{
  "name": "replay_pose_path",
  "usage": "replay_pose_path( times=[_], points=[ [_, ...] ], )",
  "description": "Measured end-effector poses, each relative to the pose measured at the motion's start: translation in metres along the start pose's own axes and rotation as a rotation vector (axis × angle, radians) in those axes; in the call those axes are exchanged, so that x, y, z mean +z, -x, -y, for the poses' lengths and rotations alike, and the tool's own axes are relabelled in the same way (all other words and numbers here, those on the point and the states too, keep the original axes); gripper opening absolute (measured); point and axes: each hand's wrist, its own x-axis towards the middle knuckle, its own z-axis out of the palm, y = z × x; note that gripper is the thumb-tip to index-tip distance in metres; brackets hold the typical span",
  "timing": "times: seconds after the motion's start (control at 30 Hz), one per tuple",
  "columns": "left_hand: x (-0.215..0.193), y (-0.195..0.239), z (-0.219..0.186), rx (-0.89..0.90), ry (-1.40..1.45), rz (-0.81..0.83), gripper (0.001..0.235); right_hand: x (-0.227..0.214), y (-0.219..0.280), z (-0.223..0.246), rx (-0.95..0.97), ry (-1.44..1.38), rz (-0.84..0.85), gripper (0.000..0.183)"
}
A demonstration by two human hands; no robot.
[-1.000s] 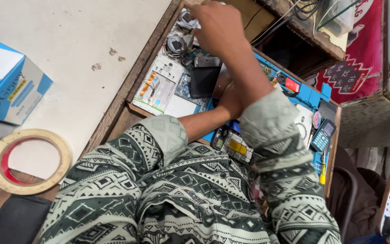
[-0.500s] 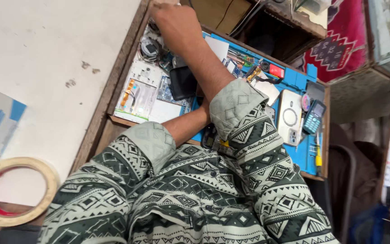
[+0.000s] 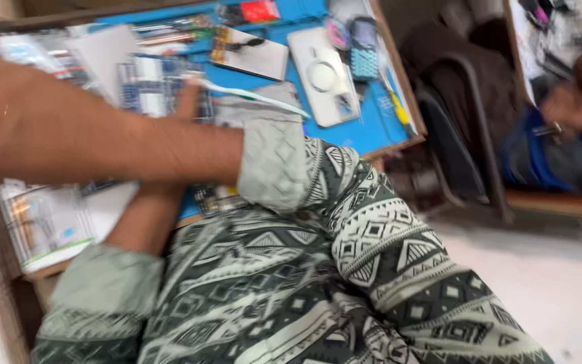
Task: The person works on a disassembled mobile phone, handling the motherboard and internal components. They repeatedly pick up, turn over, and place down the circuit board while using a small tool to probe or adjust parts on the board.
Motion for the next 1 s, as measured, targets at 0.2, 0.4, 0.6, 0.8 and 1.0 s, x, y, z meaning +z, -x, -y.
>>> replay_pose_path(
  times=[0.2, 0.4, 0.6, 0.8, 1.0],
  points=[
    [-0.011, 0.007, -0.039, 0.022, 0.114, -0.038, 0.043, -0.193, 0.09, 0.001, -0.017, 0.27, 0.155, 0.034],
    [-0.007, 0.013, -0.071, 0.141, 0.114, -0.027, 0.041, -0.34, 0.168, -0.011, 0.595, 0.445, 0.139, 0.021],
    [-0.04, 0.001, -0.086, 0.036, 0.15, -0.187, 0.023, -0.354, 0.222, -0.006, 0.618, 0.531, 0.136, 0.014],
    [-0.105, -0.006, -0.066, 0.052, 0.153, -0.147, 0.033, -0.351, 0.223, 0.023, 0.829, 0.254, 0.382, 0.014],
    [-0.133, -0.017, -0.089, 0.178, 0.279, -0.162, 0.034, -0.324, 0.209, 0.032, 0.595, 0.381, 0.729, 0.021]
  ],
)
